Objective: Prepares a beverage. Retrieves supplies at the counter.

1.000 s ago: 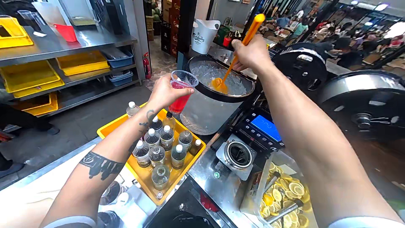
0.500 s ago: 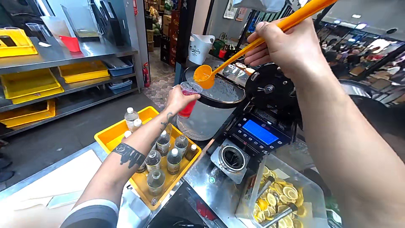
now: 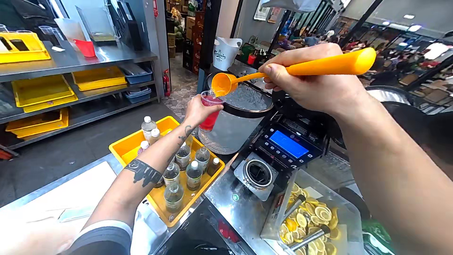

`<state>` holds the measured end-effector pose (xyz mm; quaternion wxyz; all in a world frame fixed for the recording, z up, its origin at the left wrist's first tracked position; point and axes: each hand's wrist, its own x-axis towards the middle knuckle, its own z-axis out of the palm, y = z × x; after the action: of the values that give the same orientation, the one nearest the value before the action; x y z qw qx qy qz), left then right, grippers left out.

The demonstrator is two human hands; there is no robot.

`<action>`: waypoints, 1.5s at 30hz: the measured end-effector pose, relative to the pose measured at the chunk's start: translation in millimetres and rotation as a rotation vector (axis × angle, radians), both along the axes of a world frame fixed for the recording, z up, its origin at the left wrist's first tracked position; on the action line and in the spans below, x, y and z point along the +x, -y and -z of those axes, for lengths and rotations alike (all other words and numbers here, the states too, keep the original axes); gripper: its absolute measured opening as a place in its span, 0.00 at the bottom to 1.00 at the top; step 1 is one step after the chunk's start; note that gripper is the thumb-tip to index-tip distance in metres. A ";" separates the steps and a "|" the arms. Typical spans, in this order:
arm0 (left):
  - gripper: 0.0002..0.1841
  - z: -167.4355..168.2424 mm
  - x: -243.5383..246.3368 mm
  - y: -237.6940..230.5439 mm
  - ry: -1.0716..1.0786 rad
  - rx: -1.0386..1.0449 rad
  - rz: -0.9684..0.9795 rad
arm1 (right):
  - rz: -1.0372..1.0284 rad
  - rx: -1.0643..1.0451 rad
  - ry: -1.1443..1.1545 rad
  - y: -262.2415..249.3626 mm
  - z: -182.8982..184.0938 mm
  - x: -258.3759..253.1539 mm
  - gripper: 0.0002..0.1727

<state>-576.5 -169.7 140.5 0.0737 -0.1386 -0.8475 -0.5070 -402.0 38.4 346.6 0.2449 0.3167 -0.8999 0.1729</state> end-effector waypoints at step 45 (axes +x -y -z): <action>0.35 -13.5 98.8 36.4 -0.088 0.211 0.332 | 0.008 -0.698 0.653 49.1 265.4 -18.8 0.57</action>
<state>-477.7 -206.0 154.0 0.0399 -0.2900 -0.7513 -0.5915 -420.8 -10.8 81.1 0.0419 0.1412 -0.8191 0.5544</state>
